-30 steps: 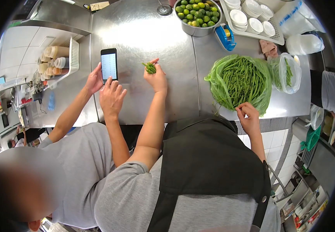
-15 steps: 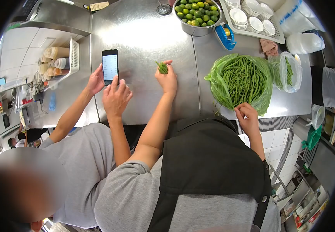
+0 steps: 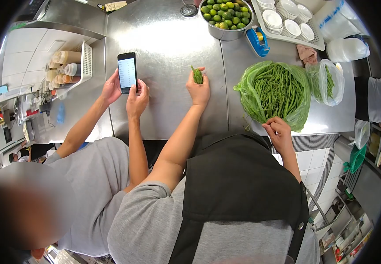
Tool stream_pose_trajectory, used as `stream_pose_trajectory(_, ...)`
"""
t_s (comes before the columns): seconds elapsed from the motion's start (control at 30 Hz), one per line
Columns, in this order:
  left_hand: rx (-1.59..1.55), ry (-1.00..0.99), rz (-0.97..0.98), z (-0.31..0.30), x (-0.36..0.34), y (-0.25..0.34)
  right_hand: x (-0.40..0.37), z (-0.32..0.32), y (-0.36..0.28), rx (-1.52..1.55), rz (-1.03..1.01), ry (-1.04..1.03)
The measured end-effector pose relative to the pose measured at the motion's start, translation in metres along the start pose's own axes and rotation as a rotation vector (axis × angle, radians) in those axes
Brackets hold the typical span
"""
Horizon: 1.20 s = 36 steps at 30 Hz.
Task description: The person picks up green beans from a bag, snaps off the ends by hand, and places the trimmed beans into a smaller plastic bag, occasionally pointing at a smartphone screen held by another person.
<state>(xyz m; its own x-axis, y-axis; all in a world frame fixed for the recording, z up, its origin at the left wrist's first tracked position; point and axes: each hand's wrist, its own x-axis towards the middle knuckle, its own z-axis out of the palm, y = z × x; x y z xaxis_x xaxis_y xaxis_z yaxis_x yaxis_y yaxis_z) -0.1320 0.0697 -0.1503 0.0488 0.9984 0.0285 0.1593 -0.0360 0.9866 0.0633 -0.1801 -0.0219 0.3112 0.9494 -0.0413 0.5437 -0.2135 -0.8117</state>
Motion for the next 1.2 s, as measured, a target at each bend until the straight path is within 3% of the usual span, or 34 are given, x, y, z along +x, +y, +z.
stream_pose_trajectory(0.1,0.105,0.01,0.121,0.0,-0.002,0.012,-0.002,0.001,0.001,-0.004,0.001,-0.008)
stream_pose_trajectory(1.2,0.099,-0.013,0.135,-0.002,-0.002,0.011,-0.005,0.008,-0.001,-0.042,-0.003,-0.009)
